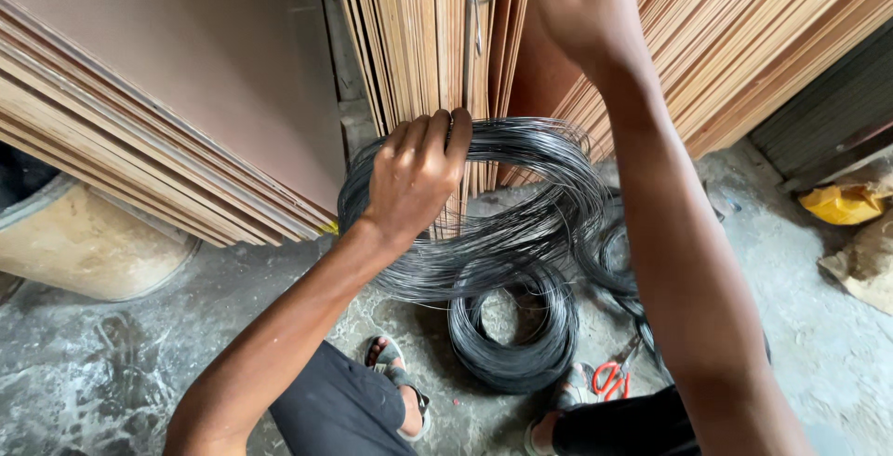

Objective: The person sits on a stool and coils a length of metal wire by hand into a circular bundle. They then lift the coil and hang it on a hook attached to a stack of wooden planks before returning to coil more wire.

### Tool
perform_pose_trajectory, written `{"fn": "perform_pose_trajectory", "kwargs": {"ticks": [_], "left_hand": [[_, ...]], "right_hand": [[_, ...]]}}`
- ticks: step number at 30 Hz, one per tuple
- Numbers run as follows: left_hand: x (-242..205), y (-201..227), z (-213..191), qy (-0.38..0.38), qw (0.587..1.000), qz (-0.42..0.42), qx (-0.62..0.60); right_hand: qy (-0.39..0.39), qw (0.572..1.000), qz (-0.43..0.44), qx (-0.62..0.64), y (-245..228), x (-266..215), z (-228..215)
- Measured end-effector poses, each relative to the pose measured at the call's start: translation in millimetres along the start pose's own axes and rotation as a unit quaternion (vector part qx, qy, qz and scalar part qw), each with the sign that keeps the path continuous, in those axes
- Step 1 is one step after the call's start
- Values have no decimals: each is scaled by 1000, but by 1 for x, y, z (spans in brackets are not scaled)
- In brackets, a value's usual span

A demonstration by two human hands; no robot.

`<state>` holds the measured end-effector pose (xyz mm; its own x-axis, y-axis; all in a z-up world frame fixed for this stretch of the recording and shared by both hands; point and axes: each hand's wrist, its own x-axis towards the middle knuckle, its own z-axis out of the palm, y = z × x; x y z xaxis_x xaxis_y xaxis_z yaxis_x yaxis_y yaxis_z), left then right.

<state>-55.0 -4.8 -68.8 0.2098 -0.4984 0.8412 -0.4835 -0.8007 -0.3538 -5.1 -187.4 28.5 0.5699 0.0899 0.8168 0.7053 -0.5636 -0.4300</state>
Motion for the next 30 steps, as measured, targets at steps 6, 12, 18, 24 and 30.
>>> {"fn": "perform_pose_trajectory", "kwargs": {"ticks": [6,12,18,24,30], "left_hand": [[-19,12,-7,-48,996,-6,-78],[-68,31,17,-89,993,33,-68],[-109,43,39,-114,987,88,-69],[-121,66,24,-104,977,107,-153],[-158,59,36,-76,971,172,-146]], "right_hand": [[-324,926,185,67,-14,-99,-24],[-428,870,242,24,-11,-152,-20],[-372,889,268,5,27,-230,21],[-284,927,217,112,22,-275,56],[-320,898,209,218,18,-273,23]]}}
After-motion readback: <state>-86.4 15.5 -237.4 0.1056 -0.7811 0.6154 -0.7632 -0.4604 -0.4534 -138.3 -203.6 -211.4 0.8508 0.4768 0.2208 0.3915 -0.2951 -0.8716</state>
